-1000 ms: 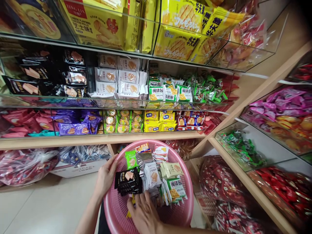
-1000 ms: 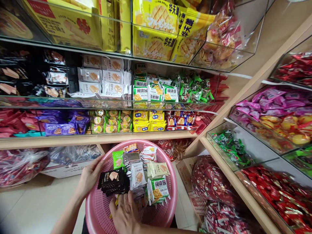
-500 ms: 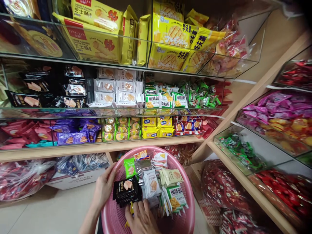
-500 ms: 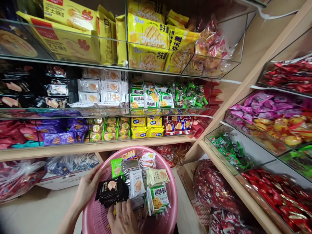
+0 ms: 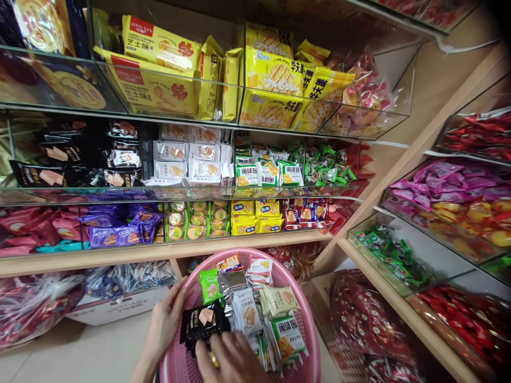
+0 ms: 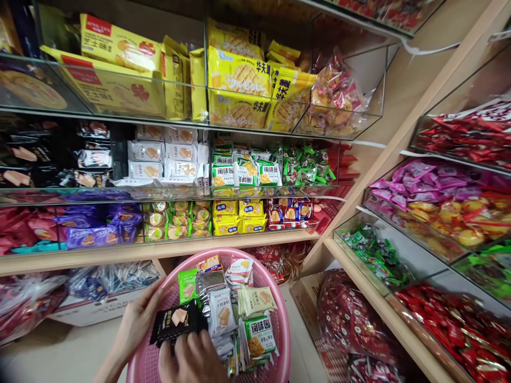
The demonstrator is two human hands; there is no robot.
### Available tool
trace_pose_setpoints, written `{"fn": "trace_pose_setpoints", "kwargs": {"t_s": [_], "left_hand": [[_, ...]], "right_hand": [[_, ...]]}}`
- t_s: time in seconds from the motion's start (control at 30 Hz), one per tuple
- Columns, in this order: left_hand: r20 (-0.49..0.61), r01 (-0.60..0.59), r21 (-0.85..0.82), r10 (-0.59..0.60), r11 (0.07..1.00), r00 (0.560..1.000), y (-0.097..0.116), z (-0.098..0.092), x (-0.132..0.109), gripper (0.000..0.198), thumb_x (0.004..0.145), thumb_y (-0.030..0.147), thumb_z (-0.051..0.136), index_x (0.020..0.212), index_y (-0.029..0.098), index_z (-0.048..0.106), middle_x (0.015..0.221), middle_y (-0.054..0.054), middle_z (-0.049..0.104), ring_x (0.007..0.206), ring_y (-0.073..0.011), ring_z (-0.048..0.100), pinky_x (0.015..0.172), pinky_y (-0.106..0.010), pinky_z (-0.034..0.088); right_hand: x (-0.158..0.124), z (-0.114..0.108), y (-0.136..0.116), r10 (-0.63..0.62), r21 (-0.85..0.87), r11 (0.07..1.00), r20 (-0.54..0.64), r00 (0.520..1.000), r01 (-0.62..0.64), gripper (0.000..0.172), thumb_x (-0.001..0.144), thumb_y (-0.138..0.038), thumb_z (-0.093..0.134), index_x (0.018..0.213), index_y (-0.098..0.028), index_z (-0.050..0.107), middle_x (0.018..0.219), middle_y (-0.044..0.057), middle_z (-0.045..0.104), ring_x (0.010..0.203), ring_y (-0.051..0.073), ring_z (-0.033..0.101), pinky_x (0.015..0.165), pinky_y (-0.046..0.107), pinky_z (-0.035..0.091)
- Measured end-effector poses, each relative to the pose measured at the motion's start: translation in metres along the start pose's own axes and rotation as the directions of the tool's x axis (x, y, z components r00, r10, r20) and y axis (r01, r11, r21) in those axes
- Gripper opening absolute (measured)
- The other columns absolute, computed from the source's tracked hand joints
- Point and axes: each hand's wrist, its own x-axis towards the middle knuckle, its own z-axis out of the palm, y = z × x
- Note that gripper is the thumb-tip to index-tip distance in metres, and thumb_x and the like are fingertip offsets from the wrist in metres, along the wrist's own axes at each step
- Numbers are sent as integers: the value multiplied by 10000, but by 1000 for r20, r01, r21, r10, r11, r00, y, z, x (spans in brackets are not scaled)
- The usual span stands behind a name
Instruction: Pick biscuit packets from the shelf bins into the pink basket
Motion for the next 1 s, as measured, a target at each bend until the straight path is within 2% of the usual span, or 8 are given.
{"fn": "trace_pose_setpoints", "kwargs": {"t_s": [0.03, 0.1, 0.17, 0.3, 0.4, 0.5, 0.63, 1.0], "left_hand": [[3, 0, -3, 0, 1000, 1000, 0, 0, 0, 533, 787, 531, 449, 1138, 173, 630, 1168, -73, 681, 1142, -285, 589, 981, -402, 459], [13, 10, -8, -10, 1000, 1000, 1, 0, 0, 543, 788, 537, 447, 1147, 170, 624, 1176, -73, 676, 1146, -287, 586, 983, -407, 459], [17, 22, -13, -21, 1000, 1000, 1, 0, -1, 552, 788, 542, 447, 1153, 166, 621, 1181, -74, 671, 1153, -290, 580, 988, -416, 454], [19, 26, -34, -25, 999, 1000, -2, 1, 0, 564, 781, 545, 445, 1143, 152, 623, 1184, -83, 667, 1154, -292, 580, 1005, -426, 435], [26, 32, -33, -31, 999, 999, -7, 2, 1, 571, 780, 557, 435, 1150, 162, 617, 1180, -78, 670, 1151, -287, 583, 1030, -438, 404], [28, 41, -42, -40, 998, 999, -10, 3, 1, 561, 784, 560, 426, 1153, 181, 613, 1199, -59, 663, 1163, -273, 576, 1043, -436, 388], [31, 68, -59, -66, 996, 997, -10, 3, 1, 592, 773, 574, 428, 1168, 171, 606, 1201, -56, 661, 1173, -272, 569, 1053, -432, 375], [42, 83, -65, -80, 994, 996, -12, 3, 1, 632, 758, 594, 434, 1193, 163, 595, 1228, -49, 644, 1198, -270, 548, 1077, -432, 344]], "right_hand": [[18, -19, 16, 43, 45, 998, 41, 998, -45, 370, 868, -362, 479, 1157, -139, 540, 839, 78, 651, 706, 229, 588, 614, 373, 526], [53, -47, 57, 94, 43, 994, 54, 994, -96, 292, 907, -261, 419, 1146, -152, 546, 877, 73, 640, 790, 220, 577, 701, 373, 509], [83, -58, 105, 131, -65, 990, 45, 990, -128, 275, 927, -191, 357, 1096, -127, 564, 929, 96, 637, 831, 215, 570, 748, 372, 490], [121, -44, 189, 188, -306, 940, 87, 978, -153, 306, 939, -222, 400, 1200, -96, 497, 1184, 139, 568, 1039, 237, 528, 876, 387, 453], [137, -29, 221, 211, -369, 915, 100, 972, -160, 354, 920, -191, 429, 1258, -87, 450, 1241, 156, 536, 1075, 257, 515, 882, 396, 454], [149, -20, 230, 252, -420, 890, 121, 960, -180, 374, 915, -160, 396, 1283, -106, 432, 1250, 170, 530, 981, 238, 575, 763, 345, 506], [160, -11, 229, 286, -458, 870, 164, 944, -184, 428, 912, -126, 335, 1339, -133, 370, 1283, 183, 503, 824, 199, 642, 589, 278, 512], [170, -9, 228, 315, -507, 845, 216, 924, -169, 496, 856, -14, 293, 1334, -126, 359, 1239, 196, 521, 846, 192, 644, 619, 264, 510]]}}
